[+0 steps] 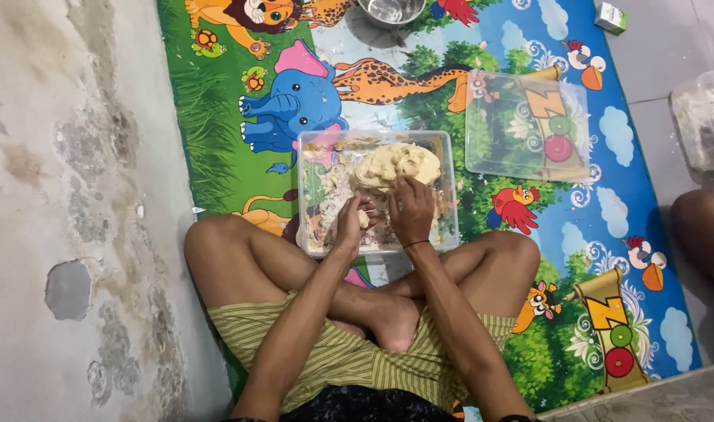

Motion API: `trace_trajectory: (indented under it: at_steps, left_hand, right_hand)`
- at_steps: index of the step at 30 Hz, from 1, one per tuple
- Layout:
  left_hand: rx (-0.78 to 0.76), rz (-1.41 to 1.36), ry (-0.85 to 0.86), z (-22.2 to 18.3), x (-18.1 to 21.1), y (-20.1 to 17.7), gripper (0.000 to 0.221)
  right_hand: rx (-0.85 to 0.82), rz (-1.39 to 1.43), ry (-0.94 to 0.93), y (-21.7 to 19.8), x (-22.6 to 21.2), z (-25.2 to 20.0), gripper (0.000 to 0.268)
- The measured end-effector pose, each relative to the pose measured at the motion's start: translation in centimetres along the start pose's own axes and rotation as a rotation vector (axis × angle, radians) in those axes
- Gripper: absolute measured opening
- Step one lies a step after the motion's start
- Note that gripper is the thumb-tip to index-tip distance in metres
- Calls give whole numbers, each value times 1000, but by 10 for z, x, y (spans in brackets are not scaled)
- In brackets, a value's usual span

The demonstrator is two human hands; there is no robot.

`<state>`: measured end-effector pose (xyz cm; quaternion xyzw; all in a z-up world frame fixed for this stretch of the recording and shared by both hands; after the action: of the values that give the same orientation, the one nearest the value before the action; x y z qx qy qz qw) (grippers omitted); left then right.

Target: Kneading a large mass of dough and shaping it into small individual balls.

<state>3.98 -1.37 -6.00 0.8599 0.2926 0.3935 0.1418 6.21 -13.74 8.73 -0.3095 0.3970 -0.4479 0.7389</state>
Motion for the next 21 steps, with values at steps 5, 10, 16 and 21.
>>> trace_trajectory:
  at_steps: [5,10,16,21]
  left_hand:
    - [-14,-47,-12,-3,1,3,41]
    - [-13,-29,-28,-14,7,6,45]
    - [4,-75,-72,-16,8,9,44]
    - [2,-72,-73,15,-16,-8,51]
  right_hand:
    - [-18,73,50,22,18,-15,17]
    - [15,443,191,2,9,-20,15]
    - [-49,648,398,-7,14,-28,17]
    - [-304,874,524,4,-9,-51,32]
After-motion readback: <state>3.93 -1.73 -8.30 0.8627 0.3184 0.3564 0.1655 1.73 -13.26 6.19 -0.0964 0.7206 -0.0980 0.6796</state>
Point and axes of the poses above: each hand's wrist, its own z-axis towards the middle knuckle, its own y-axis out of the palm, x = y × z, the point moved 6 cm from there along z, towards the middle knuckle, and after that the axes turned 1 degree about -x, right-handed, at the moved point
